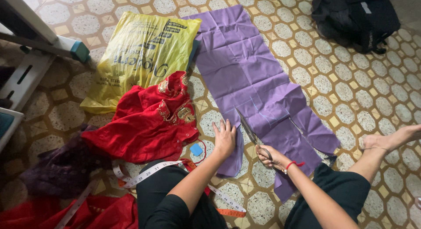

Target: The person uses scissors to cut pieces out of a purple fabric laid on the floor. The person marks the fabric with a piece of chalk, then cuts along the lines to separate a shaped piece.

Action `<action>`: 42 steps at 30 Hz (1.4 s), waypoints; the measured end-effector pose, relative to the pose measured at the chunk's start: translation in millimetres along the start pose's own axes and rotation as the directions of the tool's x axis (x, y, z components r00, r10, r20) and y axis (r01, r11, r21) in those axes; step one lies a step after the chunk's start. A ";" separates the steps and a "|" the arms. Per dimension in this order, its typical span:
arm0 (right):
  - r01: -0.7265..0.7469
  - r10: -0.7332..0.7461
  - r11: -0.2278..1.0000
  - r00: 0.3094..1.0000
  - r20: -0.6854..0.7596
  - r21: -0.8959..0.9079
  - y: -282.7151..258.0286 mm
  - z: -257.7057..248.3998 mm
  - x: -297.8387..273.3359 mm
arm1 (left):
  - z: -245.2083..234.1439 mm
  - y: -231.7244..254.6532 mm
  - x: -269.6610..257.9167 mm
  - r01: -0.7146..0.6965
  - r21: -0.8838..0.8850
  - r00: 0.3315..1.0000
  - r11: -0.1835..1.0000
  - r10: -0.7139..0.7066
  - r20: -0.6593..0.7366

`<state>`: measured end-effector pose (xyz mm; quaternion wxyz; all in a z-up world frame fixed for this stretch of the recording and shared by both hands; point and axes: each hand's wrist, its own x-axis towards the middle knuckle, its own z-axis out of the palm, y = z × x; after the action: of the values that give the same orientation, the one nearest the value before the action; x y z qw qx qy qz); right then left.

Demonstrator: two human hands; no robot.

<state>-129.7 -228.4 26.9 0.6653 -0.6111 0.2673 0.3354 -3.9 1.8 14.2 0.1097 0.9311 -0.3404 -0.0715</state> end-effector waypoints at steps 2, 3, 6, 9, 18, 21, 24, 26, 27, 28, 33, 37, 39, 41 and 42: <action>-0.010 0.010 1.000 1.000 -0.015 -0.004 -1.0 0.8 -0.5 | -8.1 2.3 -0.9 0.015 0.010 1.000 1.000 -0.015 0.003; -0.020 0.020 1.000 0.999 -0.030 -0.007 -1.4 1.6 -1.0 | -14.0 4.1 -1.8 0.029 0.020 1.000 0.999 -0.029 0.007; -0.003 0.001 0.999 0.999 -0.053 -0.049 1.2 3.3 -3.3 | -28.7 12.5 -4.4 -0.014 -0.012 0.968 1.000 0.016 0.251; 0.023 -0.023 0.999 1.000 -0.012 -0.046 9.1 -2.0 -8.2 | -5.4 20.2 -6.5 -0.021 -0.004 0.967 1.000 0.021 0.255; -0.032 0.032 0.999 0.999 0.032 0.001 62.0 0.6 -45.5 | 79.2 1.6 5.8 -0.155 -0.110 0.965 0.982 0.174 0.196; -0.067 0.058 0.983 0.997 0.055 0.171 61.8 28.7 -63.4 | 19.8 -39.9 34.8 -0.056 -0.413 0.910 0.909 0.217 0.354; -0.072 0.050 0.948 0.996 0.077 0.310 48.8 63.2 -73.3 | -35.5 -97.0 50.4 0.334 -0.802 0.884 0.495 0.129 0.448; -0.045 0.024 0.955 0.997 0.075 0.293 43.6 86.9 -75.8 | -59.8 -121.3 62.0 0.429 -0.877 0.899 0.214 -0.194 0.392; -0.017 -0.003 0.961 0.997 0.074 0.274 41.2 95.9 -74.3 | -63.6 -127.9 61.1 0.268 -0.935 0.918 -0.230 -0.232 0.320; -0.020 -0.001 0.962 0.997 0.076 0.274 40.0 104.3 -71.6 | -63.5 -132.7 60.1 0.031 -0.788 0.917 -0.614 -0.297 0.267; -0.033 0.004 0.929 0.997 0.077 0.369 47.0 136.3 -66.4 | -40.2 -115.0 67.4 0.096 -0.948 0.889 -0.304 -0.402 0.219; -0.028 -0.007 0.939 0.995 0.100 0.344 55.5 149.9 -79.0 | -61.7 -72.1 44.4 0.014 -0.881 0.927 0.474 -0.336 -0.166; -0.003 -0.028 0.943 0.996 0.086 0.332 61.6 153.6 -85.7 | -74.6 -58.1 28.2 -0.120 -0.749 0.926 0.652 -0.198 -0.321; -0.010 -0.022 0.917 0.997 0.076 0.399 71.6 154.4 -95.6 | -77.6 -47.1 20.6 -0.253 -0.566 0.898 0.784 -0.028 -0.439; -0.015 -0.017 0.885 0.998 0.065 0.466 78.6 154.8 -100.1 | -75.7 -41.9 20.8 -0.310 -0.483 0.893 0.819 0.076 -0.444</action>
<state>-262.1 -84.5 70.8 0.8014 -0.4219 0.3172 0.2814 53.5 31.2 75.6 0.4429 0.8155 -0.3702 0.0417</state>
